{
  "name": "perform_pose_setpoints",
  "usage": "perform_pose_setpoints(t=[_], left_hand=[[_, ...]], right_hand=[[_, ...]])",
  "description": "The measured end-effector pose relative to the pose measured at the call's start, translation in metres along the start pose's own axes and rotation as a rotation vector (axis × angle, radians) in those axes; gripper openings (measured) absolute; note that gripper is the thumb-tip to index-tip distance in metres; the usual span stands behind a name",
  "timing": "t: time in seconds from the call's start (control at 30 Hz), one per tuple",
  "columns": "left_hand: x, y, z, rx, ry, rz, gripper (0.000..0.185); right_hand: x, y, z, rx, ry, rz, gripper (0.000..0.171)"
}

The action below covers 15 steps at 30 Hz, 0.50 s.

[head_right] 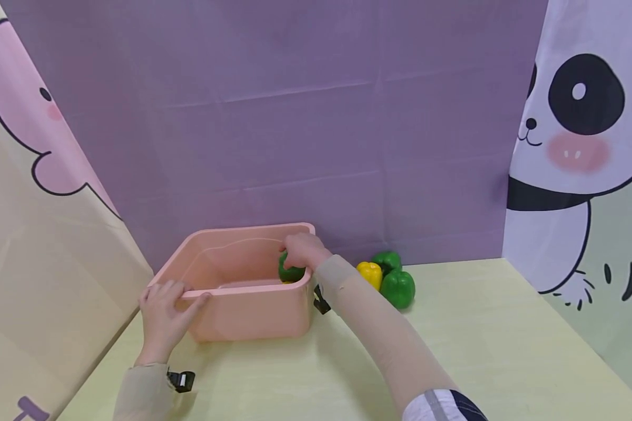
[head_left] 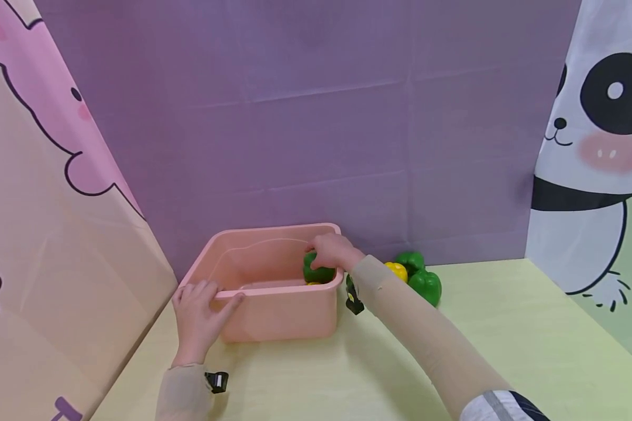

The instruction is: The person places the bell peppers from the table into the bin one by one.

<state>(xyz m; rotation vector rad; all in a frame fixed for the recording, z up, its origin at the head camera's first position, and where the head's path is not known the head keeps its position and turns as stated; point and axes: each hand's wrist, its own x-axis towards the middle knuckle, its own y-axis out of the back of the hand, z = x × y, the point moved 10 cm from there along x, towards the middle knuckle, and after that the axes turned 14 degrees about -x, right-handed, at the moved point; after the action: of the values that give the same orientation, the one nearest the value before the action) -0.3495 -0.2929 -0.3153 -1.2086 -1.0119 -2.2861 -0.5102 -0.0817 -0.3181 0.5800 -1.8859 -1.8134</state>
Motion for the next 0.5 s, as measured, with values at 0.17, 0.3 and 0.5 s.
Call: perform_pose_setpoints(t=[0.17, 0.3, 0.5], left_hand=[[-0.001, -0.001, 0.000, 0.001, -0.003, -0.002, 0.038], [0.000, -0.001, 0.000, 0.002, -0.003, 0.000, 0.037], [-0.001, -0.001, 0.000, -0.001, 0.005, -0.002, 0.037]], right_hand=[[0.000, -0.002, 0.002, 0.073, -0.011, 0.007, 0.041], [0.000, 0.002, 0.002, 0.131, 0.018, 0.064, 0.035], [-0.002, 0.011, 0.003, 0.338, 0.122, 0.202, 0.029]])
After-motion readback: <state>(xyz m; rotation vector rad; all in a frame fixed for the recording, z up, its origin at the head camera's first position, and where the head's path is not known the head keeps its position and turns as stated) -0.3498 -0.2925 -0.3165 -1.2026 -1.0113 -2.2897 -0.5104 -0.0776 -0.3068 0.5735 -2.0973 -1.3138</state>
